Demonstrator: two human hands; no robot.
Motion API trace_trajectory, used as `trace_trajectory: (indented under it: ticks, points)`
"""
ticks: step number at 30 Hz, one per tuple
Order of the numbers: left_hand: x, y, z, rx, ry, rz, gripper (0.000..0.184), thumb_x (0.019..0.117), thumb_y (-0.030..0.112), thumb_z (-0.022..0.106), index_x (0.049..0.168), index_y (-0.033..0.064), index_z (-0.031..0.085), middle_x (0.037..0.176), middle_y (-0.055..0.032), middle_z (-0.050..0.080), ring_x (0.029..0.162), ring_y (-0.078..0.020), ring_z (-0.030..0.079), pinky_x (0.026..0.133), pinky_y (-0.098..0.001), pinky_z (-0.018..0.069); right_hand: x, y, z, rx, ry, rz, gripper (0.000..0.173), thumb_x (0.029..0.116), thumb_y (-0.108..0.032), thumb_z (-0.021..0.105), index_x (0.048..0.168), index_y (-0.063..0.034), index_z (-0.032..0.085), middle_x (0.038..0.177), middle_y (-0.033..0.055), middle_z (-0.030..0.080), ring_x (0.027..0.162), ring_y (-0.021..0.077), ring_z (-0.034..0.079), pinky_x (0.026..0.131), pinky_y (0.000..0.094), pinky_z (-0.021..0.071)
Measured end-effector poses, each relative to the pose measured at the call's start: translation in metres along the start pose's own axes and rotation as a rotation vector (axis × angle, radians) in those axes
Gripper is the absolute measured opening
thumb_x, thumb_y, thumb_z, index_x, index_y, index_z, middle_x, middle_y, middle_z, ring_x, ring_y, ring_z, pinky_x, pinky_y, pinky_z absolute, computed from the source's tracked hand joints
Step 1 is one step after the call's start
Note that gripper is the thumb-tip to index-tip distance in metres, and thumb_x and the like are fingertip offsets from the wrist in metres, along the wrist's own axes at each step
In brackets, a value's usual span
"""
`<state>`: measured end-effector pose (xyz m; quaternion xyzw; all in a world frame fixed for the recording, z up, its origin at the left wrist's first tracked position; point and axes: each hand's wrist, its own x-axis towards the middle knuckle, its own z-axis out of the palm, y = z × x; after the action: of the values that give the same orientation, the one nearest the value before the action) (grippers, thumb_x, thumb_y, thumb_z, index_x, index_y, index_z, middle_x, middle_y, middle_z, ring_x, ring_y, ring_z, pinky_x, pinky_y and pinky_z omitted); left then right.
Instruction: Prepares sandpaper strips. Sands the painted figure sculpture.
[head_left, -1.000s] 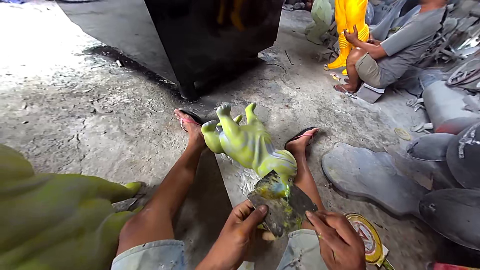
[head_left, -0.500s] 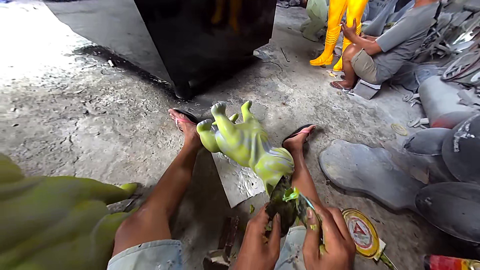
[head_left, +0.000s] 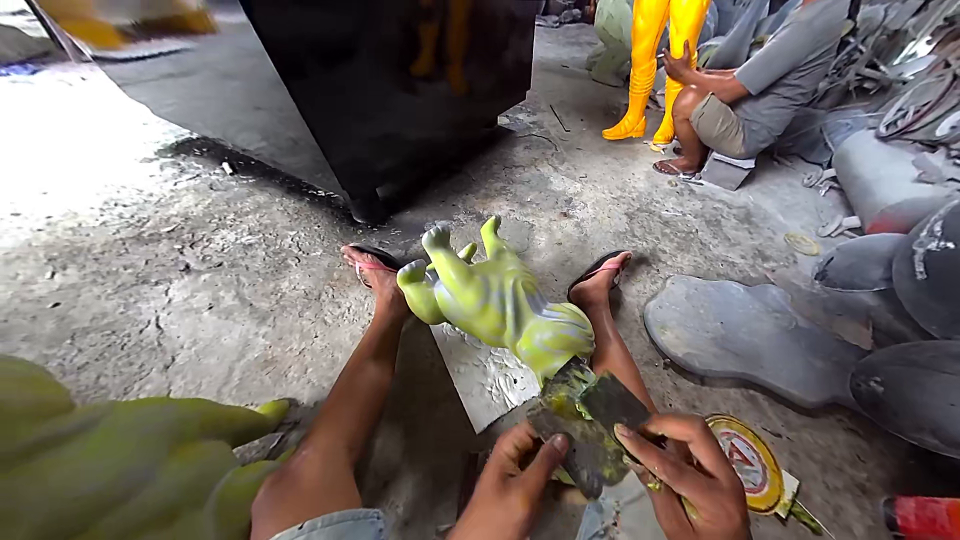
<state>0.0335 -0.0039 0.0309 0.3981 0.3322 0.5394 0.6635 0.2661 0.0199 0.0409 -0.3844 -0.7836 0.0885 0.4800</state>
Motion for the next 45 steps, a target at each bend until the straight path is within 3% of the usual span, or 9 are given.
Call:
trace_trajectory:
  ticks: [7,11,16,21,25,31,36,39,45]
  points:
    - [-0.004,0.010,-0.012,-0.366,-0.002,-0.123,0.019,0.1070,0.008,0.050,0.119,-0.0017,0.060,0.109,-0.0233,0.071,0.092,-0.0325,0.075,0.077,-0.0502,0.0643,-0.032,0.042,-0.031,-0.085,-0.006,0.102,0.029,0.1014,-0.024,0.058,0.126,-0.0311,0.072,0.107,-0.0007,0.067,0.094,0.0081,0.066,0.080,0.0263,0.0589]
    - [0.000,-0.005,-0.009,-0.076,0.070,0.091,0.020,0.1074,0.006,0.050,0.121,-0.0048,0.060,0.110,-0.0220,0.070,0.093,-0.0331,0.074,0.079,-0.0510,0.0649,-0.036,0.021,-0.020,0.361,0.511,0.422,0.019,0.1018,-0.018,0.063,0.120,-0.0191,0.071,0.108,-0.0035,0.073,0.094,0.0102,0.071,0.080,0.0301,0.0631]
    - [0.003,-0.005,-0.015,0.567,-0.198,0.275,0.020,0.1068,0.009,0.052,0.122,0.0031,0.064,0.105,-0.0056,0.074,0.091,-0.0161,0.073,0.081,-0.0353,0.0645,-0.041,0.008,0.011,0.306,0.321,0.660,0.018,0.0943,-0.013,0.070,0.107,-0.0007,0.075,0.096,0.0070,0.075,0.080,0.0131,0.070,0.069,0.0288,0.0607]
    - [0.001,0.004,-0.021,0.710,-0.401,0.092,0.020,0.1055,0.010,0.054,0.120,0.0044,0.066,0.103,-0.0036,0.074,0.089,-0.0128,0.072,0.082,-0.0353,0.0633,-0.012,-0.012,0.008,0.194,0.335,0.320,0.014,0.0954,-0.014,0.071,0.103,-0.0041,0.077,0.095,0.0062,0.073,0.084,0.0135,0.070,0.072,0.0309,0.0625]
    - [-0.001,0.015,-0.005,0.026,-0.057,-0.122,0.024,0.1085,0.007,0.043,0.120,0.0092,0.064,0.108,-0.0101,0.075,0.092,-0.0222,0.075,0.079,-0.0417,0.0649,-0.007,-0.009,-0.015,-0.003,0.070,-0.068,0.023,0.0986,-0.015,0.066,0.118,-0.0214,0.076,0.103,0.0062,0.073,0.098,0.0167,0.071,0.083,0.0339,0.0626]
    - [0.006,0.009,0.015,-0.300,-0.042,-0.180,0.020,0.1078,0.012,0.050,0.119,0.0018,0.063,0.109,-0.0217,0.073,0.088,-0.0277,0.076,0.073,-0.0418,0.0655,-0.034,0.045,-0.043,-0.240,-0.030,0.005,0.027,0.1014,-0.013,0.060,0.120,-0.0234,0.076,0.101,0.0036,0.070,0.089,0.0128,0.068,0.073,0.0292,0.0601]
    - [0.025,-0.003,0.059,-0.157,-0.092,-0.085,0.020,0.1089,0.015,0.047,0.123,0.0040,0.057,0.113,-0.0216,0.069,0.096,-0.0291,0.073,0.080,-0.0441,0.0644,-0.051,0.013,-0.026,0.425,0.621,0.532,0.019,0.1028,-0.011,0.059,0.113,-0.0063,0.074,0.106,0.0091,0.070,0.087,0.0198,0.072,0.077,0.0411,0.0659]
    - [0.036,-0.027,0.090,0.058,-0.086,-0.091,0.021,0.1102,0.016,0.044,0.126,0.0055,0.054,0.116,-0.0185,0.067,0.102,-0.0318,0.071,0.088,-0.0506,0.0625,-0.042,-0.016,-0.015,0.868,0.962,0.844,0.020,0.1023,-0.020,0.061,0.114,-0.0099,0.074,0.093,0.0084,0.073,0.075,0.0165,0.072,0.076,0.0388,0.0640]
    - [0.043,-0.054,0.115,0.465,-0.318,-0.256,0.041,0.1125,0.035,0.038,0.145,0.0107,0.045,0.123,-0.0096,0.065,0.105,-0.0203,0.070,0.093,-0.0432,0.0608,-0.080,0.006,-0.031,0.697,0.776,0.992,0.023,0.1024,-0.027,0.063,0.115,-0.0107,0.072,0.100,0.0053,0.075,0.089,0.0182,0.073,0.081,0.0410,0.0630]
